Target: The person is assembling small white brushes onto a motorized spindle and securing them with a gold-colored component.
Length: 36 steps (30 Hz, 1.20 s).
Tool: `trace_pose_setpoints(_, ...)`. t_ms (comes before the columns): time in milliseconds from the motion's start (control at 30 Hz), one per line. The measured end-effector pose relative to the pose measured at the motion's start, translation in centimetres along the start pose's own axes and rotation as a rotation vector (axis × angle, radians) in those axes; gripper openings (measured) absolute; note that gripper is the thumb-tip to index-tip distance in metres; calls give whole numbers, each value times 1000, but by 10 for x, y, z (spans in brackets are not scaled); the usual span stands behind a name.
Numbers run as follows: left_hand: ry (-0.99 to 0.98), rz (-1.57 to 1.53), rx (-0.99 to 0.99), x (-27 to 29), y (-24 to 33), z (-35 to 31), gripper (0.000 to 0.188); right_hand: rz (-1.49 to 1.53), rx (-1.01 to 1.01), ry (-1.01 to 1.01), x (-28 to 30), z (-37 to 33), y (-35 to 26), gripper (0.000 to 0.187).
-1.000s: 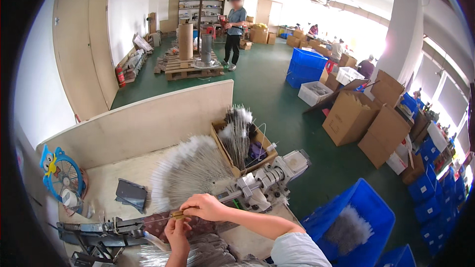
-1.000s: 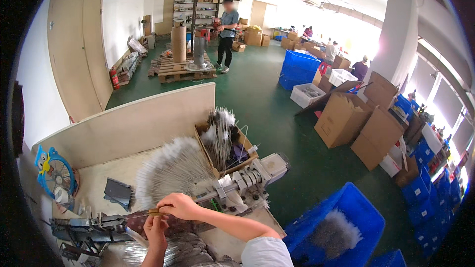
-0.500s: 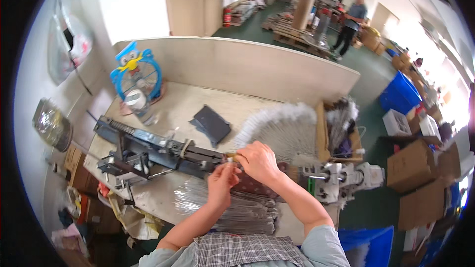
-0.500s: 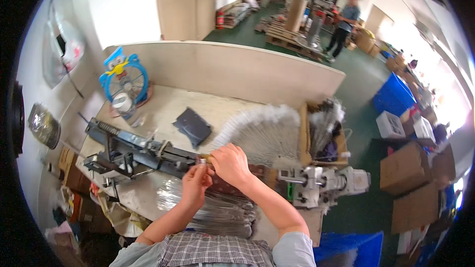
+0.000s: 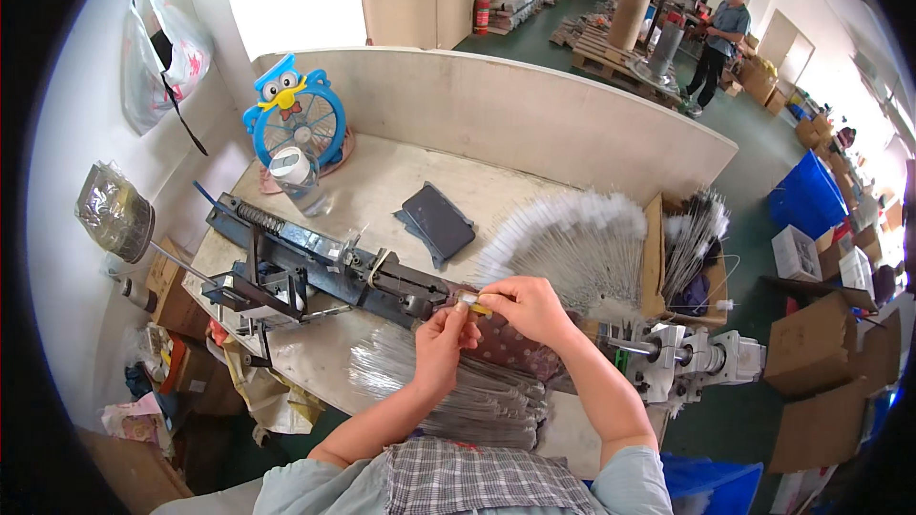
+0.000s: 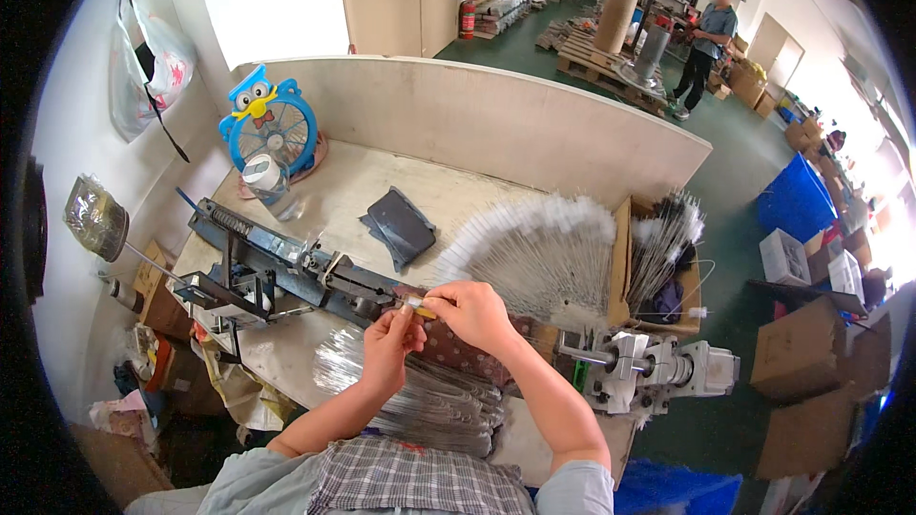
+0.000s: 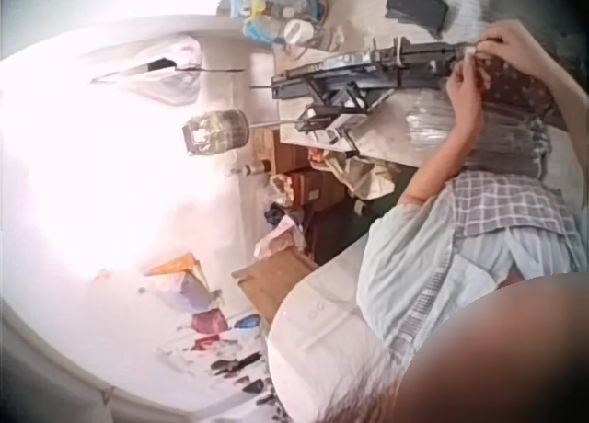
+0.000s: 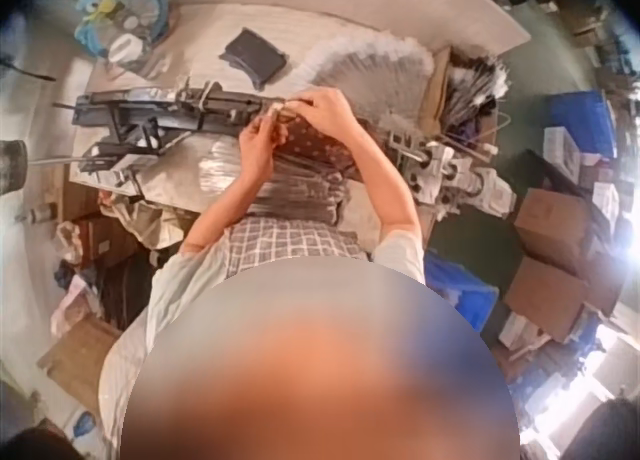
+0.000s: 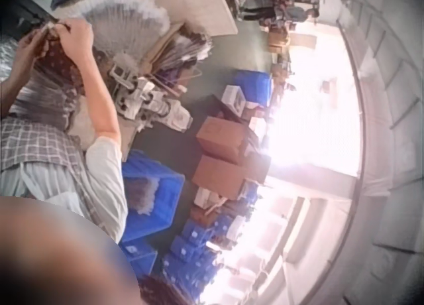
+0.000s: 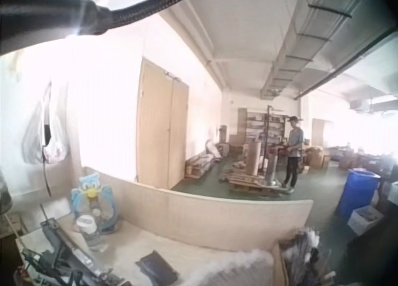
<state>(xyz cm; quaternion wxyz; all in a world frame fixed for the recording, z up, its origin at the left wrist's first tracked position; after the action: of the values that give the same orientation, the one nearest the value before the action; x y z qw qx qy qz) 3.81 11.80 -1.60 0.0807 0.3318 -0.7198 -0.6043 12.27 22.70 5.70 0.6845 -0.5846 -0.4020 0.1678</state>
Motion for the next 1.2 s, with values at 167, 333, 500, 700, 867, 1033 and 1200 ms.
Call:
trace_pose_setpoints(167, -94, 39, 138, -5, -3, 2, 46, -56, 84, 7, -2, 0, 0, 16)
trace_pose_setpoints(333, 10, -326, 161, -4, -13, 4, 49, -412, 406, 269, -15, -26, -46, 24)
trace_pose_setpoints(500, -13, -422, 70, -5, -4, 0, 36, -526, 422, 368, -25, -28, -44, 32)
trace_pose_setpoints(700, -41, -430, 49, -11, -3, 2, 8, -590, 529, 383, -18, -39, -51, 26)
trace_pose_setpoints(867, -9, -391, 76, -8, -1, 2, 5, -580, 584, 337, -19, -41, -50, 24)
trace_pose_setpoints(1033, -14, -330, 62, -12, -1, -3, 8, -555, 571, 307, -8, -48, -42, 25)
trace_pose_setpoints(1200, 31, -345, 90, -9, 0, -1, 7, -512, 563, 266, -17, -39, -48, 26)
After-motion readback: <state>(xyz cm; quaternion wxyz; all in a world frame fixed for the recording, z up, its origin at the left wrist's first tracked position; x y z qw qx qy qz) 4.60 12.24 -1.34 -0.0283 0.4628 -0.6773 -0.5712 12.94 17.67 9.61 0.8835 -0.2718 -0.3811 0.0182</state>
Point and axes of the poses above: each hand's wrist, its own z-axis towards the middle knuckle, its own x-axis out of the back of the hand, y = z × x, the point moved 8 cm from there along z, towards the middle knuckle, and after that the axes turned 12 degrees about z, right-handed, at the moved point
